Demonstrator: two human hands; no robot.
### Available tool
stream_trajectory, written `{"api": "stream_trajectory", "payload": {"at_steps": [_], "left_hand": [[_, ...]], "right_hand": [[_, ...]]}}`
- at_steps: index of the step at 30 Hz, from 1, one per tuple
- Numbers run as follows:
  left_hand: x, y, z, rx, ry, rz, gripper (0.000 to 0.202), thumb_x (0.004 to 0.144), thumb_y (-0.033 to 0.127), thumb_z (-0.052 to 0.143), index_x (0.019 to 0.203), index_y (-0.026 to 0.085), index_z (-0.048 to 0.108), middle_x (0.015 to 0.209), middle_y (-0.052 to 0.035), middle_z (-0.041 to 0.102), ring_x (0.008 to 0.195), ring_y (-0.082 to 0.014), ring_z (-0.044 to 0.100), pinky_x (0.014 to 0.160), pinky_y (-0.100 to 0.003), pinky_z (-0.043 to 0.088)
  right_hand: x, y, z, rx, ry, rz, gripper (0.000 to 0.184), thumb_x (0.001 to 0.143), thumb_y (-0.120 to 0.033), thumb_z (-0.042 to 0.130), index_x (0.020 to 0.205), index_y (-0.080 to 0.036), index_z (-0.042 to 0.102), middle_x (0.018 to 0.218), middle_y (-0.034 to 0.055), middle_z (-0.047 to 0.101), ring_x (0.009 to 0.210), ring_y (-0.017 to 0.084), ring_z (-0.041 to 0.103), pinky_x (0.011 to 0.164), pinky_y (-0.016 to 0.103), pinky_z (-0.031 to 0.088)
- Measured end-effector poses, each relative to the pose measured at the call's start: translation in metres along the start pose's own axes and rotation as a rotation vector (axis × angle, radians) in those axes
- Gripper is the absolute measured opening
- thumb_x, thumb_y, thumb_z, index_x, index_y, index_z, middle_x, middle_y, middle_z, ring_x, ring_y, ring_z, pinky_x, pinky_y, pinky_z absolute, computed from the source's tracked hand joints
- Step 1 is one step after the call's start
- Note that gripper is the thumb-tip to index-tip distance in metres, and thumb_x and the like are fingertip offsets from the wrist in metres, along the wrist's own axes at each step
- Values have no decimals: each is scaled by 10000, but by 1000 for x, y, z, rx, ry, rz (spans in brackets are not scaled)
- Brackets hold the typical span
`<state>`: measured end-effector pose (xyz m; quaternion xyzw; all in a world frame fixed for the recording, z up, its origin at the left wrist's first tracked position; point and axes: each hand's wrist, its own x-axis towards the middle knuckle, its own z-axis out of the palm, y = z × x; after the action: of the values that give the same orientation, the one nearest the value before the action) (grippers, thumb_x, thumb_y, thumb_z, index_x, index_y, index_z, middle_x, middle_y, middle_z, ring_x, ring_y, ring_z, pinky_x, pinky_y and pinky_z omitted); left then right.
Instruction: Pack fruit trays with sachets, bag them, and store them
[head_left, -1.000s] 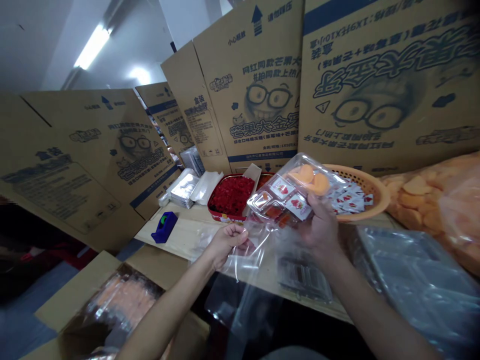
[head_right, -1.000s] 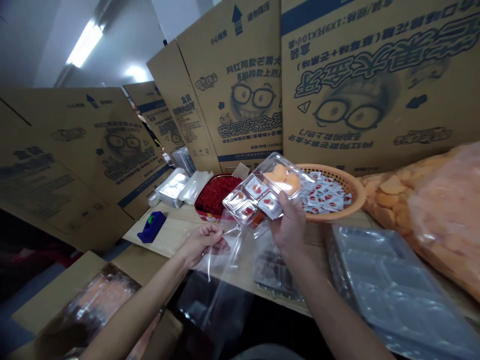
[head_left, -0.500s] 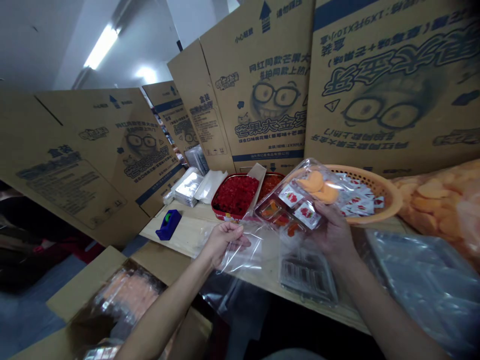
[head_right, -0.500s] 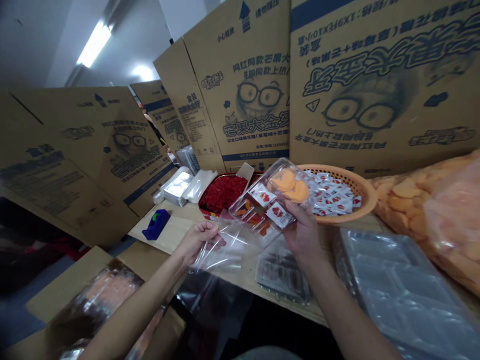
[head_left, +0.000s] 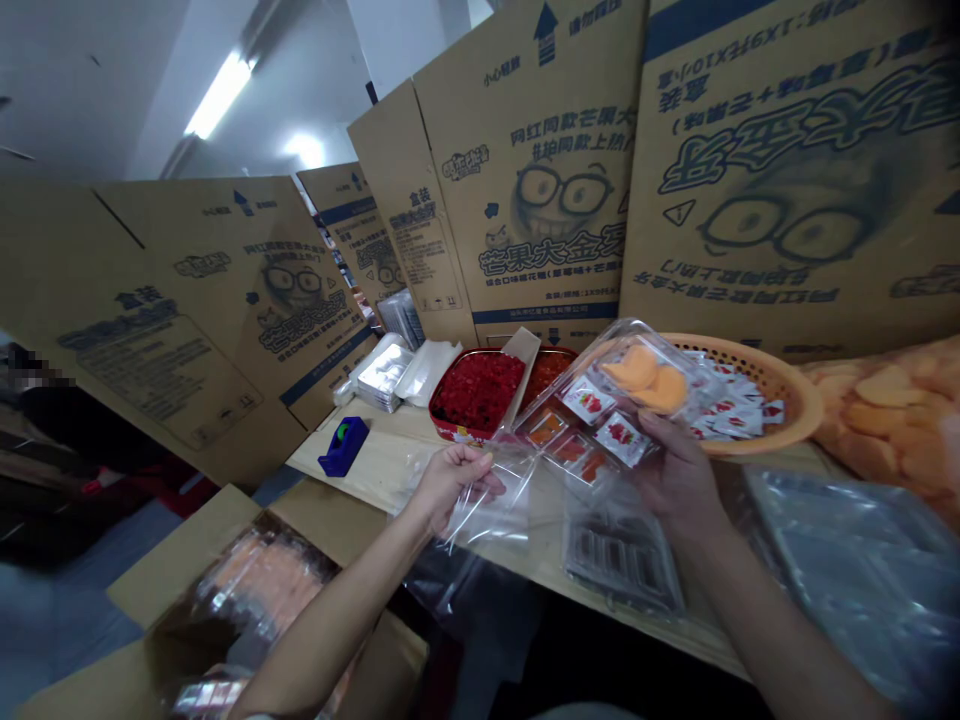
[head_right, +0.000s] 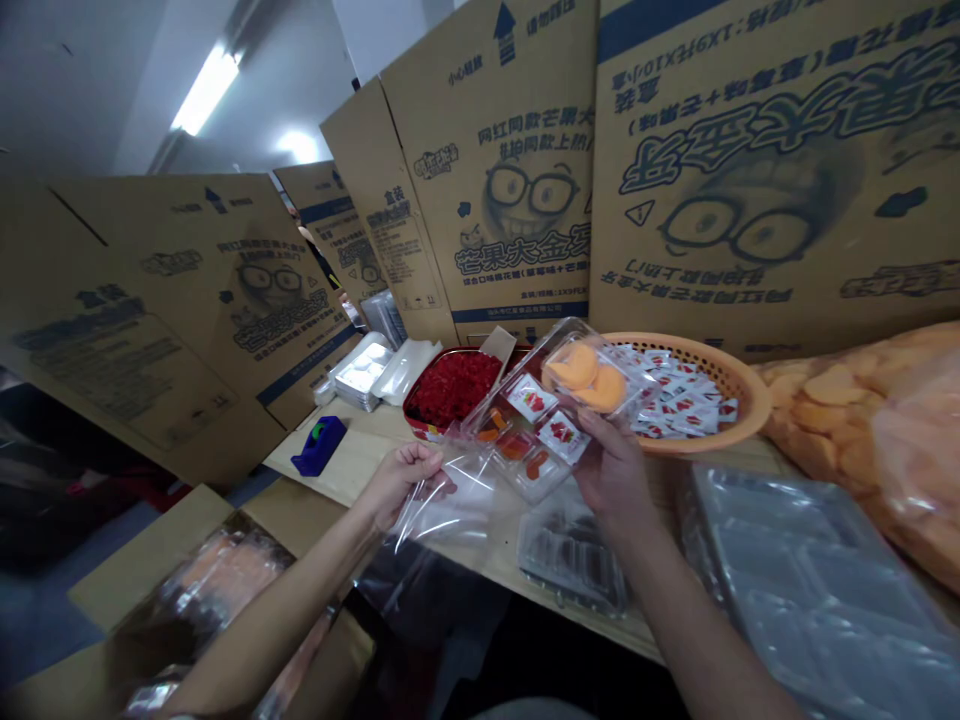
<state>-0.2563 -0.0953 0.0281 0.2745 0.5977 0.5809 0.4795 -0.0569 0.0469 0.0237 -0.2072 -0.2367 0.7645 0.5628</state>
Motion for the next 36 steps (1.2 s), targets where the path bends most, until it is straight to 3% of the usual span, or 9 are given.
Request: {"api": "stream_trajectory", "payload": {"at_steps": [5,9,12,16,19,23,26,32,36], "left_hand": [[-2,1,2,45,-32,13,441,564,461,790,701,140,521,604,-29,663,567,-159,649,509,-215,454],[-4,5,6,134,-158,-17,459,566,459,789,825,143,581,706,-46,691,622,-160,652,542,-221,454],[-1,7,10,154,-227,-34,435,576,410,797,865,137,621,738,-36,685,628,-138,636,570,-217,452],[8,4,14,6,-242,-64,332,622,350,781,819,116,651,693,-13,655,560,-90,583,558,-201,450],[13,-2,15,-130,-210,-150,305,655,328,757,841,107,661,683,-27,664,534,-109,593,546,-229,478],[14,-8,14,-263,-199,-219,245,711,271,705,880,101,657,719,-54,688,529,-130,607,545,-254,498],[12,-9,13,-331,-160,-296,208,725,256,690,863,105,650,717,-55,693,533,-134,609,539,-248,490],[12,-8,12,-424,-100,-428,260,721,300,690,887,103,660,716,-59,693,598,-162,638,668,-283,501],[11,-9,14,-394,-83,-311,232,717,299,683,823,93,663,675,-52,671,577,-146,612,660,-272,484]], "right_hand": [[0,6,0,-45,-48,12,184,635,-118,626,801,-134,704,750,26,712,657,136,654,615,225,549],[-3,10,5,-54,-100,46,165,619,-126,669,780,-133,702,778,44,715,689,149,664,629,225,551],[-8,14,13,-88,-155,147,180,617,-141,696,796,-159,695,807,38,718,685,165,666,604,256,563],[-15,19,20,-155,-203,270,270,617,-158,741,877,-161,670,796,45,712,619,175,658,552,275,559],[-20,23,22,-207,-243,322,349,618,-170,768,944,-144,644,848,58,704,673,182,664,586,272,560],[-18,25,20,-224,-262,181,588,569,-141,792,1112,-227,582,996,19,678,856,179,656,681,253,556],[-11,27,15,-255,-199,83,732,524,-139,804,1185,-298,533,993,-24,668,829,140,648,664,218,542],[-6,34,3,-571,-218,125,377,563,-430,799,838,-201,680,820,11,673,737,147,608,613,215,494],[-13,36,3,-883,-397,30,371,613,-536,751,801,-222,695,887,41,673,836,203,601,748,307,490]]}}
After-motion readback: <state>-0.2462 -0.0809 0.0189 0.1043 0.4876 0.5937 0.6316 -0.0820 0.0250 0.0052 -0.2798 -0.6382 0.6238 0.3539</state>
